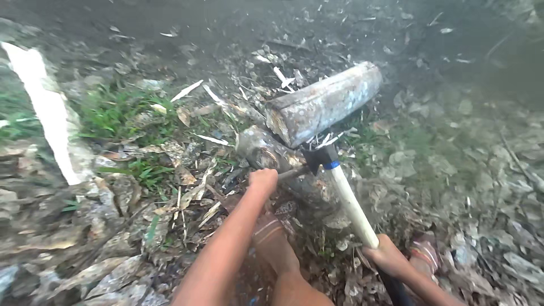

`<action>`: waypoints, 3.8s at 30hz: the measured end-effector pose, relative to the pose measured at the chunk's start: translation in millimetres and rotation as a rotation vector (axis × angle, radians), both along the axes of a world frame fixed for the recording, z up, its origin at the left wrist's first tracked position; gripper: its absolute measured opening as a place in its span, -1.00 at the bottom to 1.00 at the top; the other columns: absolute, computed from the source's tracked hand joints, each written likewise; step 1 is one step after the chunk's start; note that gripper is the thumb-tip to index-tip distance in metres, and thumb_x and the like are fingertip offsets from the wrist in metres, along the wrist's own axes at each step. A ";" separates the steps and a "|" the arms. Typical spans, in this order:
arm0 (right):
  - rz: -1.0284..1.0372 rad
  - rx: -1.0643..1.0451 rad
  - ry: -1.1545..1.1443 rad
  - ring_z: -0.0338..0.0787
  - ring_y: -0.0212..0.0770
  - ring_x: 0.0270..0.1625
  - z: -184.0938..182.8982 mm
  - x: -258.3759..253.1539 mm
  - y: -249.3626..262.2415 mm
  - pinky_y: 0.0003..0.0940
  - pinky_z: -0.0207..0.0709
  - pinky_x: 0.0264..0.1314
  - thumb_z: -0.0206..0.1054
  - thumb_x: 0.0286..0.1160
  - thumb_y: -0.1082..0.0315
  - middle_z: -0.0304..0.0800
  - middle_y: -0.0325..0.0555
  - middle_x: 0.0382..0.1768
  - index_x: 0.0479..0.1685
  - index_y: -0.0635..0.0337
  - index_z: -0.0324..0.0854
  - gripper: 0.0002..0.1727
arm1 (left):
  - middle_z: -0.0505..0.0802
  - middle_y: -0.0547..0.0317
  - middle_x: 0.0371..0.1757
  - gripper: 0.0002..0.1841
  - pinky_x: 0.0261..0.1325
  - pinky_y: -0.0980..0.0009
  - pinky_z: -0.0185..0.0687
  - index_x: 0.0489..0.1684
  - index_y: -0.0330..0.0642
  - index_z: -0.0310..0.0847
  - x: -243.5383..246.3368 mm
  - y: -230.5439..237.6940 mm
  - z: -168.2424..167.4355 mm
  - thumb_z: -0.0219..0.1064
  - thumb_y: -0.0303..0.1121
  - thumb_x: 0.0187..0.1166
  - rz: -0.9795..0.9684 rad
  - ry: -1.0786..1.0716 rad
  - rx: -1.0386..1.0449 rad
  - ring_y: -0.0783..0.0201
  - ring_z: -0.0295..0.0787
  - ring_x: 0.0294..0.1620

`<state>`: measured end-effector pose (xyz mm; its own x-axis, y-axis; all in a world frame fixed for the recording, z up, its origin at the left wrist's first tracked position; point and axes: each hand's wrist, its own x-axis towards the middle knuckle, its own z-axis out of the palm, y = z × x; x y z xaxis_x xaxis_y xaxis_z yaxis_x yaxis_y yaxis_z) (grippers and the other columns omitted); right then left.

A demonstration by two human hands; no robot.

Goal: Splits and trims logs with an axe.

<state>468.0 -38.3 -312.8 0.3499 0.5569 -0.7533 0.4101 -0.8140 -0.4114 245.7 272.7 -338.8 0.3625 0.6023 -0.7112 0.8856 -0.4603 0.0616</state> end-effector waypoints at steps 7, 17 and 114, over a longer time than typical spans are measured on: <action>-0.032 0.012 0.046 0.71 -0.23 -0.63 32.1 5.5 13.0 -0.15 0.65 -0.48 0.47 0.04 0.13 0.68 -0.19 -0.65 -0.44 0.11 0.66 -0.74 | 0.84 -0.20 0.16 -0.76 0.07 -0.29 0.68 0.06 -0.27 0.74 5.6 -2.4 2.7 0.38 -0.46 0.48 0.009 0.028 -0.018 -0.26 0.78 0.22; -0.153 0.696 0.097 0.77 -0.33 -0.54 167.6 -10.1 29.6 -0.29 0.73 -0.48 0.50 0.18 0.23 0.79 -0.33 -0.50 -0.21 0.06 0.69 -0.77 | 0.78 -0.41 0.04 -0.67 0.05 -0.12 0.70 0.42 -0.48 0.36 7.7 -27.7 -0.6 -0.03 -0.59 0.76 -0.061 0.068 0.243 -0.33 0.81 0.11; -0.137 0.221 -0.079 0.75 -0.24 -0.36 -22.5 -47.8 47.0 -0.09 0.65 -0.22 0.47 0.19 0.17 0.74 -0.16 -0.38 0.05 0.17 0.66 -0.57 | 0.55 0.38 -0.72 -0.75 -0.50 0.43 0.64 -0.51 -0.05 0.43 73.4 7.9 6.6 0.26 -0.42 0.67 1.112 -2.020 0.139 0.40 0.54 -0.71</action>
<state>420.2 8.7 -335.3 0.4864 0.6481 -0.5860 0.3399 -0.7582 -0.5564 319.2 280.6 -332.1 -0.0847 0.9947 0.0577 -0.4241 -0.0884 0.9013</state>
